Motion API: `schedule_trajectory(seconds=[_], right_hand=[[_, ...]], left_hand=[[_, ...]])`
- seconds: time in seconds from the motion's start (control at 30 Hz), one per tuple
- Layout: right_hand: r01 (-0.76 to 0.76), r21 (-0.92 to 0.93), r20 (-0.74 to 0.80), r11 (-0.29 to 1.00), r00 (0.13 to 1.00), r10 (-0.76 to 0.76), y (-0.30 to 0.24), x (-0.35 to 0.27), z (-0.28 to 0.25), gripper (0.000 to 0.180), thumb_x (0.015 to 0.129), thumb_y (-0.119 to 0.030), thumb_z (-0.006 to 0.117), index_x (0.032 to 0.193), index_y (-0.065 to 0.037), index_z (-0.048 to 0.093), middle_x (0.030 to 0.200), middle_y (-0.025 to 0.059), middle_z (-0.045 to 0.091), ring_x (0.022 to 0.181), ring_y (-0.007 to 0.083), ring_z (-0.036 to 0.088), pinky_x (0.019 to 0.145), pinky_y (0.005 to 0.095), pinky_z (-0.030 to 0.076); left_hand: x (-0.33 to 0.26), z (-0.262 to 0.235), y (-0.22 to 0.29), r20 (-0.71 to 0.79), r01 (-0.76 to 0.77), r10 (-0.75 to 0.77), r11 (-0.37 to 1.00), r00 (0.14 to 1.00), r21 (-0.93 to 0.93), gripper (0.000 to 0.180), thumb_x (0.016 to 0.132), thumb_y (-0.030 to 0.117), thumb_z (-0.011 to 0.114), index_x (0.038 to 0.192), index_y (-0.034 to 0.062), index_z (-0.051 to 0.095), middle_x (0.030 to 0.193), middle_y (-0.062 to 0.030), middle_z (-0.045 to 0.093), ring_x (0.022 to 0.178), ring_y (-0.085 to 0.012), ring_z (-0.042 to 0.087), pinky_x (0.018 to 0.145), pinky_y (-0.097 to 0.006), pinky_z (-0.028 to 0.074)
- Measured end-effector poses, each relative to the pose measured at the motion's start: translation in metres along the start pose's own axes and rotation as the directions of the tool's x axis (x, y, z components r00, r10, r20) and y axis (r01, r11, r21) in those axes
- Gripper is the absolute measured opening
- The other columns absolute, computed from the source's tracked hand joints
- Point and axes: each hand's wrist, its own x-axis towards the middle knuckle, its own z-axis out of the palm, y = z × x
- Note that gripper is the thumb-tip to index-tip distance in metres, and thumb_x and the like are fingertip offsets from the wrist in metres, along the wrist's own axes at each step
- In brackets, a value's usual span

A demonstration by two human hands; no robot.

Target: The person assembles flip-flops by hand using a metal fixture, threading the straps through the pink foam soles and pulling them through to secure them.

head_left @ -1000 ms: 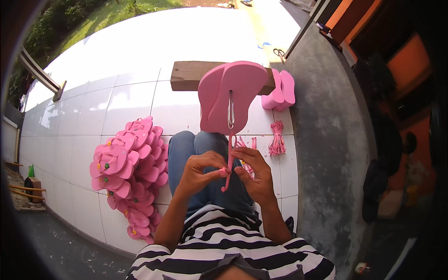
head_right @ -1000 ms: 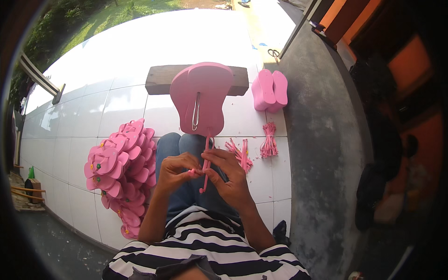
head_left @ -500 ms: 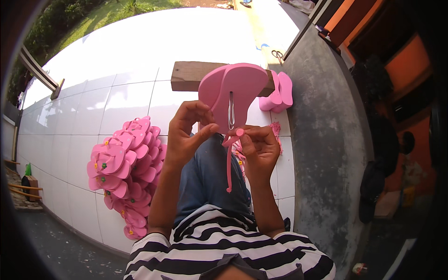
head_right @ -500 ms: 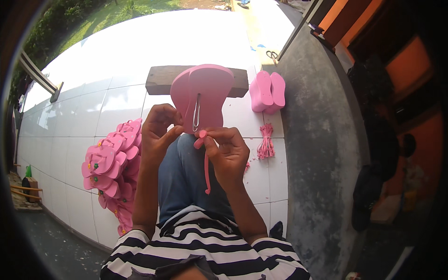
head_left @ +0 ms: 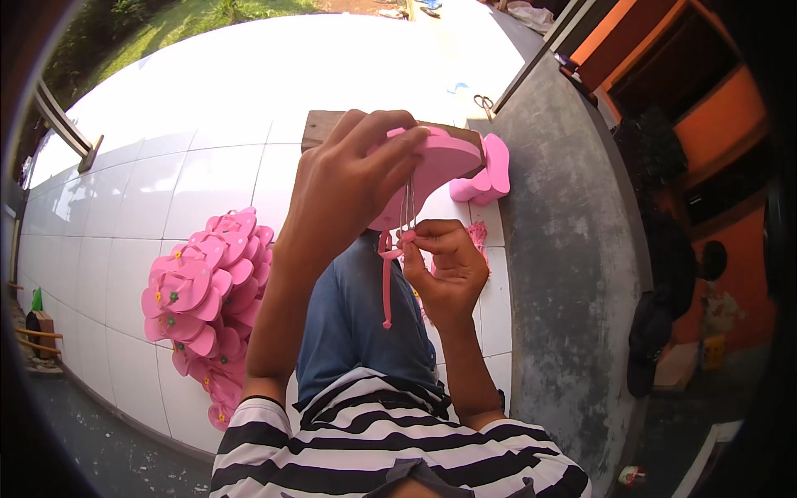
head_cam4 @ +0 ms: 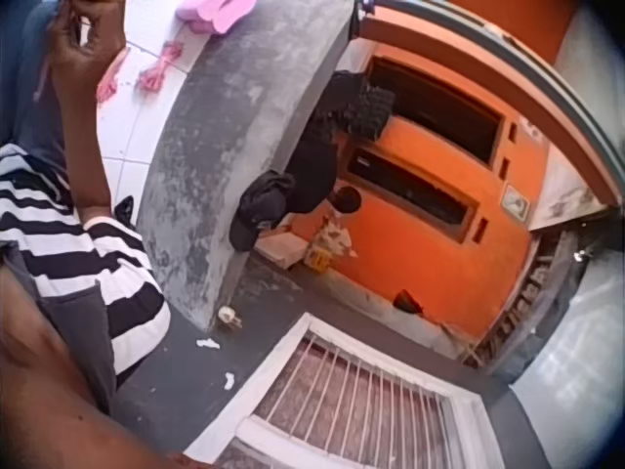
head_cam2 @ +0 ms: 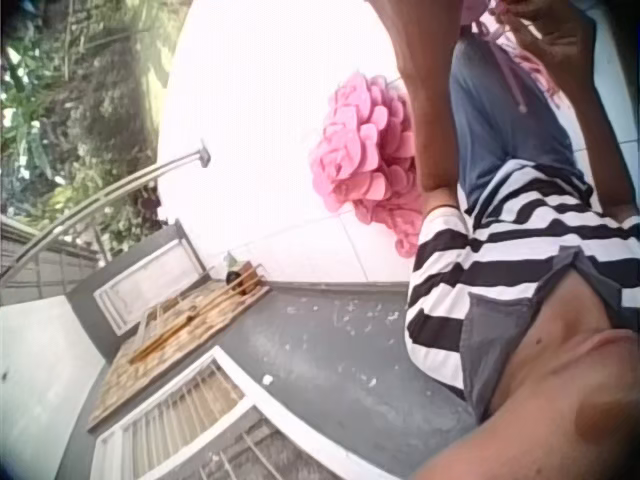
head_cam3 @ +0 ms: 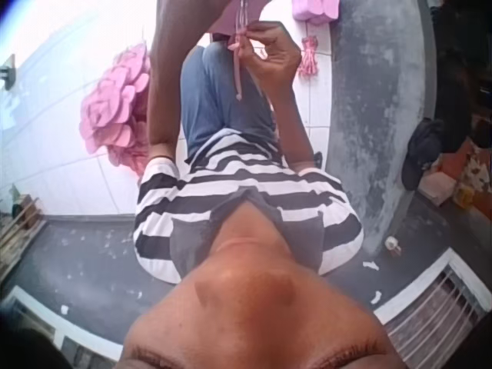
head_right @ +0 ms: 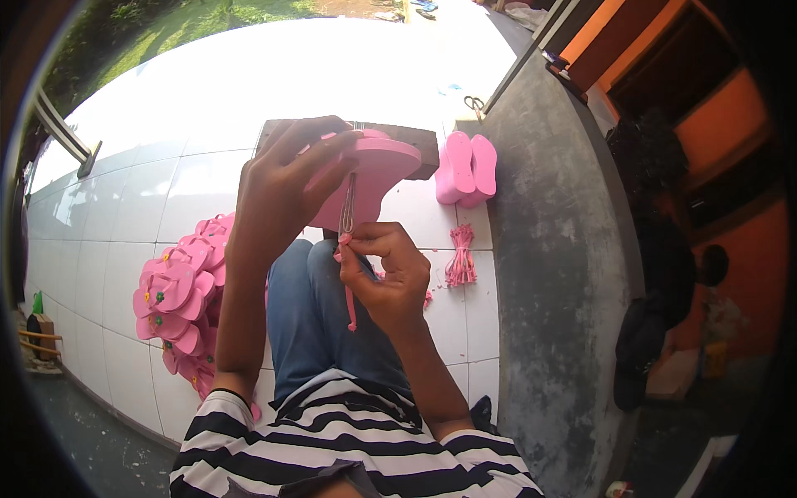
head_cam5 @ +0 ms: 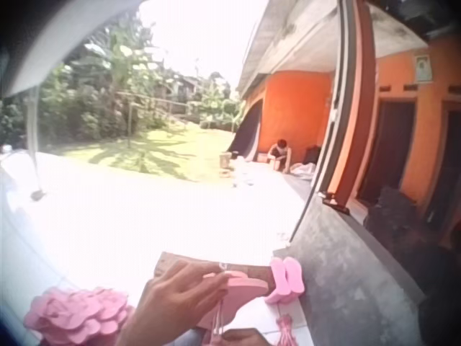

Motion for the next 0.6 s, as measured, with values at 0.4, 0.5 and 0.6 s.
schedule_trajectory(seconds=[0.4, 0.5, 0.6], right_hand=[[-0.461, 0.257, 0.131, 0.849, 0.887, 0.442, 0.005, 0.023, -0.026, 0.019, 0.087, 0.004, 0.07, 0.105, 0.006, 0.066, 0.103, 0.012, 0.067, 0.091, 0.0151, 0.066, 0.081, 0.0286, 0.055], [-0.294, 0.183, -0.009, 0.938, 0.954, 0.301, -0.003, 0.007, -0.014, 0.018, 0.087, 0.003, 0.07, 0.105, 0.006, 0.067, 0.107, 0.0115, 0.067, 0.092, 0.0152, 0.065, 0.08, 0.0274, 0.053], [-0.026, -0.263, -0.055, 0.965, 0.998, 0.012, -0.007, 0.005, -0.027, 0.02, 0.089, -0.003, 0.07, 0.108, 0.002, 0.067, 0.11, 0.0107, 0.065, 0.103, 0.0192, 0.062, 0.089, 0.0319, 0.051]], left_hand=[[-0.024, 0.006, 0.005, 0.073, 0.334, -0.335, 0.845, 0.939, -0.417, 0.024, 0.083, 0.014, 0.078, 0.101, 0.003, 0.068, 0.082, -0.0069, 0.071, 0.064, -0.013, 0.063, 0.06, -0.028, 0.05], [-0.05, 0.007, 0.018, 0.118, 0.437, -0.461, 0.686, 0.88, -0.582, 0.026, 0.084, 0.014, 0.078, 0.103, 0.0018, 0.066, 0.087, -0.0067, 0.069, 0.074, -0.0124, 0.063, 0.064, -0.027, 0.049], [-0.059, 0.025, 0.027, -0.01, 0.308, -0.443, 0.639, 0.897, -0.705, 0.024, 0.094, 0.018, 0.068, 0.11, 0.0005, 0.063, 0.095, -0.0077, 0.067, 0.083, -0.0115, 0.06, 0.073, -0.025, 0.048]])
